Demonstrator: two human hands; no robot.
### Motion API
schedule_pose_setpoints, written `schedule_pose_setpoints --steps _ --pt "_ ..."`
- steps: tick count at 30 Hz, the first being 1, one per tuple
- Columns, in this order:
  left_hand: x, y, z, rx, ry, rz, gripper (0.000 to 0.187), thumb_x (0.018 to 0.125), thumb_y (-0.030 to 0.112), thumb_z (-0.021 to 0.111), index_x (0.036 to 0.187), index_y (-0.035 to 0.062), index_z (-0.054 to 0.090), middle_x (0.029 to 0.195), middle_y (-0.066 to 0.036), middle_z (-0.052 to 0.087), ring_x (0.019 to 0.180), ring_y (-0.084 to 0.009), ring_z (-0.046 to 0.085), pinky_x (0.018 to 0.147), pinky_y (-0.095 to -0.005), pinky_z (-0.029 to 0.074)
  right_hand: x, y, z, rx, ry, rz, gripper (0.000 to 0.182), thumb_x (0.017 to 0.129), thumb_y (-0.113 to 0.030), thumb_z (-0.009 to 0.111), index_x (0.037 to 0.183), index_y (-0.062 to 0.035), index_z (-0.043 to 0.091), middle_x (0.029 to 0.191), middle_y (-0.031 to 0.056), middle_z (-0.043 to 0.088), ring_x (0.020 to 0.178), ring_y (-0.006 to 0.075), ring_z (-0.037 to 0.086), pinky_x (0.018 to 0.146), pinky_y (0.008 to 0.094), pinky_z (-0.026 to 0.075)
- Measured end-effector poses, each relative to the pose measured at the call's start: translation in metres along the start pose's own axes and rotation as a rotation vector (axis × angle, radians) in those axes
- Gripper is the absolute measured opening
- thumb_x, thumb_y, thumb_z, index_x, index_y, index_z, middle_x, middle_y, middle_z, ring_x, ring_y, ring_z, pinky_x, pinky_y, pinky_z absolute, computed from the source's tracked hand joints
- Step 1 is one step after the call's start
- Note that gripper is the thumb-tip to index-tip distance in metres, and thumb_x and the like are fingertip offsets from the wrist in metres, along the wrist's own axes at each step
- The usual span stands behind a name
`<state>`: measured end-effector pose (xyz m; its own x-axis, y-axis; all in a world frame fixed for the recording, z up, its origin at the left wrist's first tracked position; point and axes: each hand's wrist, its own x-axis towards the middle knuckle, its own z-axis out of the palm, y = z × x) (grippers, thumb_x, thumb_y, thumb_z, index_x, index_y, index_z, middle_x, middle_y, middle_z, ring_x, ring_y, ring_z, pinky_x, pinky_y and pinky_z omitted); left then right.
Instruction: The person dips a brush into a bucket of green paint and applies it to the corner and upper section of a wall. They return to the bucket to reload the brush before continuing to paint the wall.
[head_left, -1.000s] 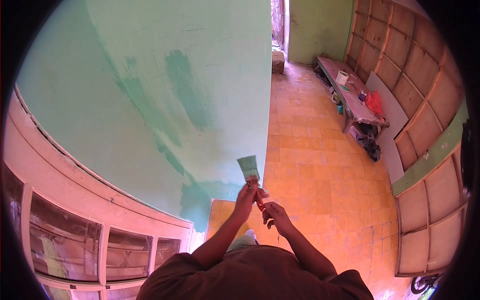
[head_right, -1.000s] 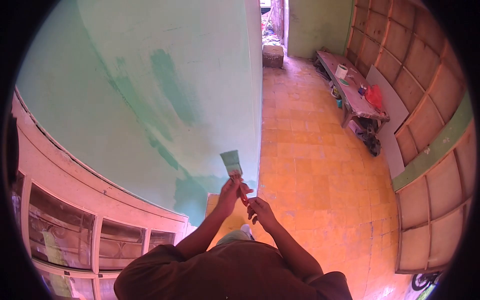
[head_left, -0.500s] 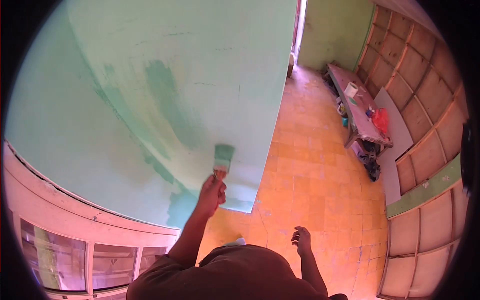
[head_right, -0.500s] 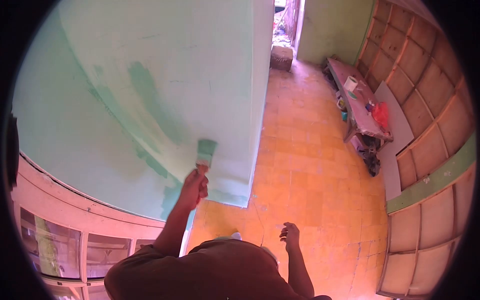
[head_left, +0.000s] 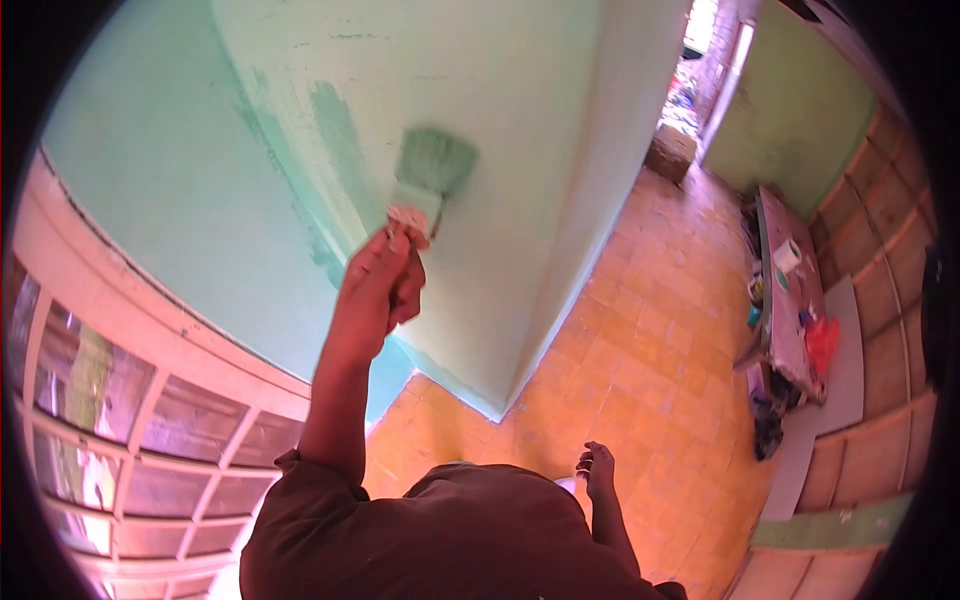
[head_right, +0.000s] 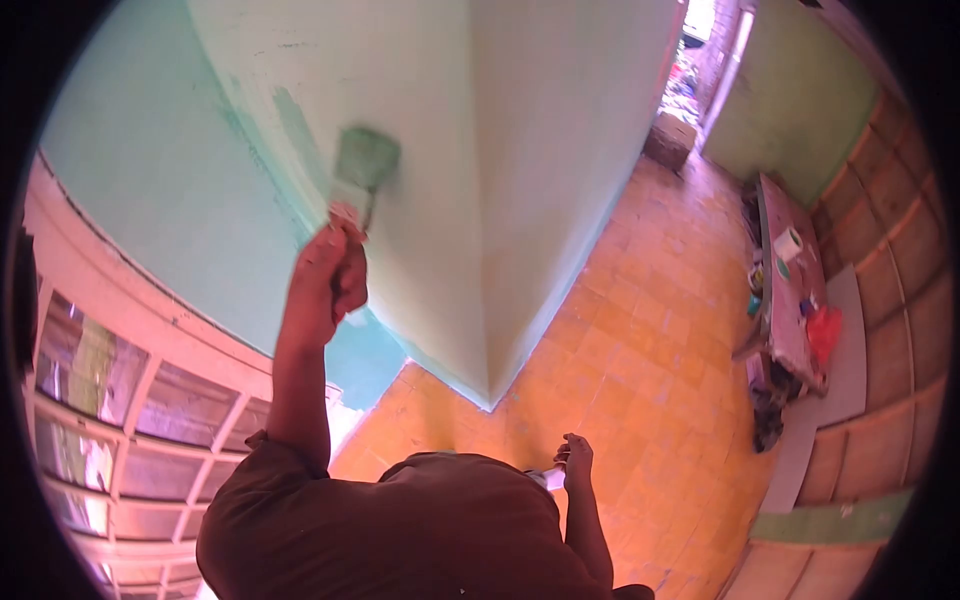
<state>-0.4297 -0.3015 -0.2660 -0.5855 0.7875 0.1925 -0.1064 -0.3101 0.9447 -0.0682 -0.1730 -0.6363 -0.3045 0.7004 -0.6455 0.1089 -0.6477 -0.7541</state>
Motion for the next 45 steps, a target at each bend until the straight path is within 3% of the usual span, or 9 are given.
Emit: schedule_pose_setpoints --steps 5,9,13,22,27,29,33,36,45 --pt "-0.046 -0.11 0.014 -0.093 0.291 -0.351 0.029 0.093 0.038 0.04 0.083 0.0109 0.043 0.05 0.004 0.029 0.036 -0.0043 0.022 0.033 -0.0203 0.019 0.044 -0.056 -0.082 -0.061 0.007 -0.028 0.022 0.087 -0.03 0.05 0.094 -0.0092 0.054 0.064 0.0019 0.051 0.049 0.0128 0.052 0.04 0.0247 0.039" --pt "-0.105 -0.224 0.02 0.084 0.434 -0.816 0.024 0.091 0.035 0.041 0.087 0.0113 0.046 0.05 0.005 0.03 0.035 -0.0063 0.023 0.034 -0.0218 0.02 0.068 -0.084 -0.156 -0.089 0.028 -0.038 0.02 0.087 -0.028 0.049 0.092 -0.009 0.054 0.061 0.0025 0.049 0.047 0.0128 0.051 0.038 0.0247 0.038" --pt "-0.118 -0.282 0.079 0.207 0.168 -1.121 0.027 0.089 0.036 0.046 0.087 0.0091 0.048 0.052 0.004 0.033 0.037 -0.0061 0.027 0.034 -0.022 0.021 0.085 -0.108 -0.206 -0.145 0.071 0.008 0.02 0.087 -0.028 0.049 0.092 -0.0089 0.053 0.06 0.0024 0.049 0.046 0.0125 0.05 0.038 0.0239 0.038" --pt "0.025 -0.355 0.267 -0.007 -0.221 -0.68 0.015 0.091 0.024 0.048 0.093 0.0096 0.047 0.056 0.005 0.033 0.045 -0.0021 0.028 0.039 -0.019 0.022 0.11 -0.145 -0.235 -0.024 0.046 -0.069 0.019 0.088 -0.026 0.05 0.093 -0.0086 0.055 0.064 0.0023 0.052 0.048 0.0116 0.052 0.041 0.024 0.041" --pt "0.106 -0.391 0.371 -0.073 -0.415 -0.591 0.015 0.092 0.022 0.046 0.096 0.0081 0.048 0.057 0.005 0.034 0.046 -0.0023 0.028 0.039 -0.0193 0.022 0.12 -0.197 -0.264 -0.024 0.095 -0.176 0.019 0.089 -0.024 0.049 0.094 -0.0066 0.055 0.065 0.0013 0.053 0.051 0.0104 0.052 0.043 0.0232 0.041" --pt "0.135 -0.405 0.414 -0.076 -0.538 -0.429 0.017 0.092 0.021 0.045 0.099 0.0066 0.049 0.061 0.004 0.04 0.047 -0.0023 0.031 0.039 -0.019 0.024 0.131 -0.218 -0.283 -0.048 0.123 -0.218 0.021 0.089 -0.025 0.049 0.095 -0.0056 0.055 0.064 0.001 0.053 0.051 0.0099 0.052 0.043 0.0225 0.041" --pt "0.181 -0.417 0.487 -0.068 -0.718 -0.53 0.021 0.092 0.021 0.045 0.105 0.005 0.049 0.071 0.002 0.049 0.05 -0.0027 0.036 0.043 -0.0183 0.029 0.147 -0.28 -0.309 -0.15 0.085 -0.314 0.022 0.089 -0.025 0.05 0.1 -0.0053 0.053 0.069 0.0016 0.053 0.057 0.0092 0.052 0.049 0.0224 0.042" --pt "0.205 -0.45 0.544 -0.079 -0.869 -0.443 0.026 0.093 0.022 0.046 0.109 0.003 0.05 0.082 0.0 0.054 0.055 -0.0039 0.042 0.05 -0.0193 0.036 0.163 -0.335 -0.324 -0.163 0.036 -0.319 0.024 0.088 -0.024 0.052 0.103 -0.0053 0.053 0.074 0.0012 0.052 0.063 0.0084 0.051 0.056 0.0226 0.042" --pt "0.24 -0.516 0.704 -0.249 -1.07 -0.588 0.025 0.092 0.022 0.048 0.105 0.0008 0.052 0.075 0.002 0.052 0.061 -0.0035 0.045 0.055 -0.0192 0.037 0.225 -0.399 -0.4 -0.206 0.13 -0.517 0.023 0.087 -0.022 0.055 0.103 -0.005 0.055 0.079 0.0006 0.054 0.073 0.0095 0.049 0.067 0.0258 0.041"
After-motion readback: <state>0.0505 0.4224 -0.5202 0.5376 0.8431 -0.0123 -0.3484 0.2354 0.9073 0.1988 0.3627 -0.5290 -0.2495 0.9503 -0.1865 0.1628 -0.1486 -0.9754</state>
